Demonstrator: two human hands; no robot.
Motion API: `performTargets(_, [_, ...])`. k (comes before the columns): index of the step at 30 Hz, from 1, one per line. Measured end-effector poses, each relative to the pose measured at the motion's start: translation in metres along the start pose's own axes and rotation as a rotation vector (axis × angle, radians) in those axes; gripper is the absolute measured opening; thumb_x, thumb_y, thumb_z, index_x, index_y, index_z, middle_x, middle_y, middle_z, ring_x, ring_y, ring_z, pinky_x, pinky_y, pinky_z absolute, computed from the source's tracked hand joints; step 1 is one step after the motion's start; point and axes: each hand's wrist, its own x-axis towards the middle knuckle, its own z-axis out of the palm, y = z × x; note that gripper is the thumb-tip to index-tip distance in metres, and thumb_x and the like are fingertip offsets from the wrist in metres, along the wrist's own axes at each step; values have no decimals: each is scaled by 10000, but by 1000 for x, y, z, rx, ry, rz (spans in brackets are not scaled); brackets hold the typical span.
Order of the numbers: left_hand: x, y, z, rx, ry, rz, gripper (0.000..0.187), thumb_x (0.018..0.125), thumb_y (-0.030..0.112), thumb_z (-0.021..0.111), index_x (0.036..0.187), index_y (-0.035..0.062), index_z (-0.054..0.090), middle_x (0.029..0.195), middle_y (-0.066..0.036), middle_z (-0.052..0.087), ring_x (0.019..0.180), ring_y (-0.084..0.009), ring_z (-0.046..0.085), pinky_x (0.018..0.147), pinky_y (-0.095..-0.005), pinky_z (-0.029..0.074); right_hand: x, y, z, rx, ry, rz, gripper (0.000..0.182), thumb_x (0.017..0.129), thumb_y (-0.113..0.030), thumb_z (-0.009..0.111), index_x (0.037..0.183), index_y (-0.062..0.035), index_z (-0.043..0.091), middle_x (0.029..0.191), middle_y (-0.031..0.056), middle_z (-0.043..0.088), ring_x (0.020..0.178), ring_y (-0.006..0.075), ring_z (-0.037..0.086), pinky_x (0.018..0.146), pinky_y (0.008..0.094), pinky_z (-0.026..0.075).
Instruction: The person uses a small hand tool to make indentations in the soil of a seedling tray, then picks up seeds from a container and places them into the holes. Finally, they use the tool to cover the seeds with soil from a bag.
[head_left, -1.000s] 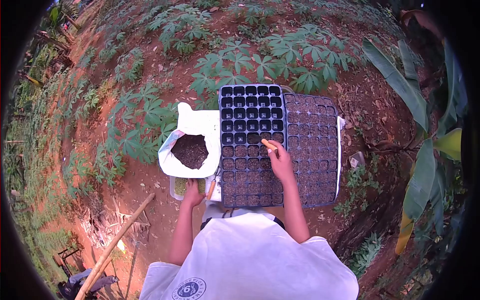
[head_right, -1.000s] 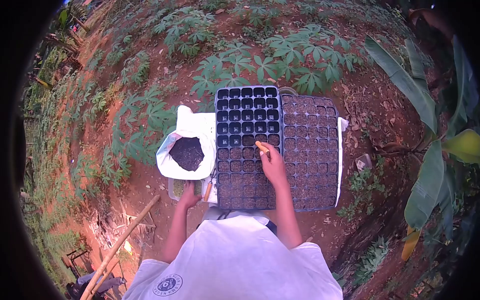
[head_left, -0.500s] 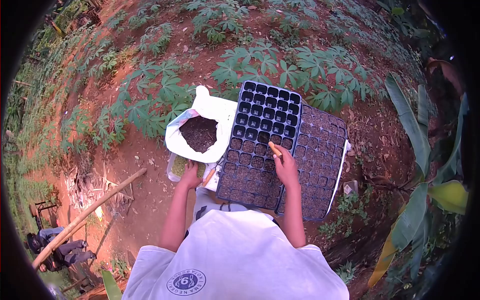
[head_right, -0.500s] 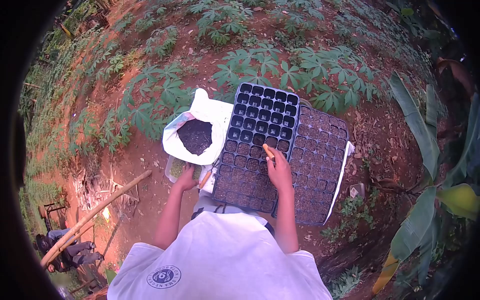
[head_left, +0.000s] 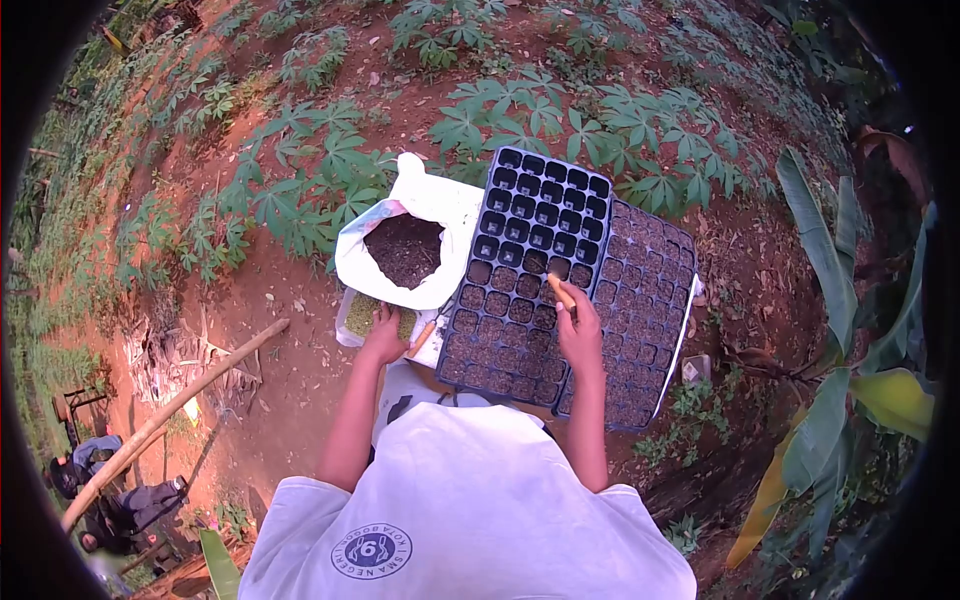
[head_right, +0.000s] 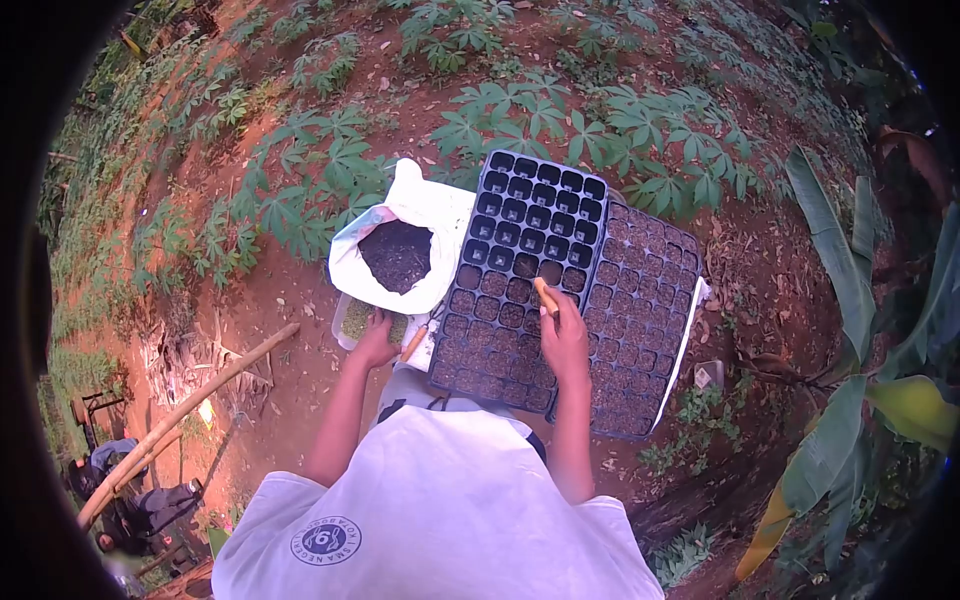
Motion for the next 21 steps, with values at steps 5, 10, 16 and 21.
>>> performTargets(5, [-7, -1, -10, -67, -7, 34, 904, 714, 272, 747, 1443, 81, 247, 1513, -226, 67, 1379, -415, 140, 1112, -442, 248, -20, -18, 19, 224, 17, 107, 302, 897, -78, 538, 1198, -53, 557, 1089, 114, 618, 948, 193, 595, 812, 303, 466])
performTargets(10, [-13, -21, -29, -206, -31, 94, 766, 759, 276, 717, 1388, 32, 355, 1482, -229, 203, 1366, -350, 237, 1097, -399, 272, -28, -47, 61, 603, -91, 159, 311, 915, -40, 503, 1226, -21, 519, 1038, 90, 626, 885, 127, 599, 788, 251, 476])
performTargets(16, [-23, -32, -88, -478, -52, 61, 622, 821, 254, 671, 1333, 4, 423, 1337, -200, 469, 1232, -300, 462, 1017, -369, 370, -22, -74, 124, 805, -130, 279, 284, 930, -99, 499, 1209, -53, 529, 972, 56, 646, 791, 73, 584, 683, 200, 447])
performTargets(21, [-15, -60, -112, -707, -37, 100, 511, 838, 195, 653, 1277, 2, 476, 1242, -174, 544, 1151, -257, 524, 963, -351, 423, -10, -85, 168, 817, -107, 382, 279, 933, -102, 486, 1203, -48, 528, 940, 50, 643, 754, 69, 569, 668, 197, 438])
